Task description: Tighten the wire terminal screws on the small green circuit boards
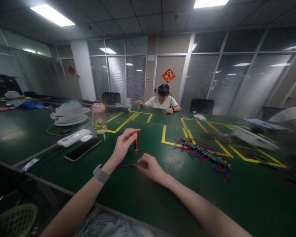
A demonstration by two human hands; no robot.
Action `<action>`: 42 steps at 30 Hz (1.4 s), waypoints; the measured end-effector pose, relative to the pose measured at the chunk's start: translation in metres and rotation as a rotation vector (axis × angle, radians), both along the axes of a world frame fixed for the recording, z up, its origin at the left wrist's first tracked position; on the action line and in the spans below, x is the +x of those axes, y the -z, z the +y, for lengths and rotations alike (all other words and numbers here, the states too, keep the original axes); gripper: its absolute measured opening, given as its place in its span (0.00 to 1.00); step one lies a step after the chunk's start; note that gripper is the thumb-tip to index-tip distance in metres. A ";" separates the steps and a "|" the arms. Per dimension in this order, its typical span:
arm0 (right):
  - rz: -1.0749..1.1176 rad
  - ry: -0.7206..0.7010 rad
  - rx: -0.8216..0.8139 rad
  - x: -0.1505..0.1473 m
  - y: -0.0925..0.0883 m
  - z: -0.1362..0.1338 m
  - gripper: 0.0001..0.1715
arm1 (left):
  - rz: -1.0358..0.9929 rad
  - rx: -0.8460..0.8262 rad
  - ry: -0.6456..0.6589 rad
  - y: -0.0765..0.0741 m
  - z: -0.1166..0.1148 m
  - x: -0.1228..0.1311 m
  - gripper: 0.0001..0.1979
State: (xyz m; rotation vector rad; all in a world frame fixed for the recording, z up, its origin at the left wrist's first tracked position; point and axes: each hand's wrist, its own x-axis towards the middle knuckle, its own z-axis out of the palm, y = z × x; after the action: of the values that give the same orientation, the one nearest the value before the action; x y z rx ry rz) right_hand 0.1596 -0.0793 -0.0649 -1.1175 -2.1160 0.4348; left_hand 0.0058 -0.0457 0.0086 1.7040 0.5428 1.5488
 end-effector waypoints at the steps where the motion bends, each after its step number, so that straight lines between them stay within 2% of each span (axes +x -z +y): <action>1: -0.002 0.001 -0.001 0.000 0.000 0.000 0.07 | -0.012 -0.014 0.032 0.000 0.000 0.000 0.14; 4: -0.001 0.001 -0.002 0.001 0.001 0.001 0.07 | -0.047 -0.087 0.127 0.000 0.000 0.000 0.17; 9: 0.005 0.000 0.000 0.001 0.003 0.001 0.07 | 0.010 -0.017 0.016 -0.001 -0.001 0.000 0.13; 14: 0.004 0.002 -0.008 0.002 0.002 0.001 0.07 | -0.048 -0.099 0.151 -0.001 -0.001 0.002 0.18; 18: 0.014 -0.005 -0.006 0.001 0.003 0.001 0.07 | 0.016 -0.031 0.024 -0.001 -0.001 0.001 0.15; 20: 0.014 -0.003 -0.002 0.001 0.003 0.001 0.07 | 0.022 -0.007 0.005 -0.001 -0.001 0.000 0.13; 25: 0.013 0.000 -0.004 0.000 0.001 0.001 0.07 | -0.066 -0.107 0.166 0.001 0.000 0.002 0.18; 31: 0.021 -0.002 -0.010 0.001 0.001 0.000 0.06 | 0.037 -0.002 -0.016 0.000 0.000 0.000 0.13; 37: 0.012 -0.001 -0.023 0.000 0.000 0.000 0.07 | -0.065 -0.121 0.133 0.000 0.000 0.001 0.18; 42: 0.006 0.005 -0.007 0.001 0.001 0.001 0.07 | -0.023 -0.091 0.011 -0.001 0.001 0.000 0.17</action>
State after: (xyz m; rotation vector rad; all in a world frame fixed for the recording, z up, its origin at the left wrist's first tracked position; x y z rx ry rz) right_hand 0.1607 -0.0788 -0.0662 -1.1231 -2.1077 0.4429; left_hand 0.0054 -0.0446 0.0091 1.6159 0.5825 1.5118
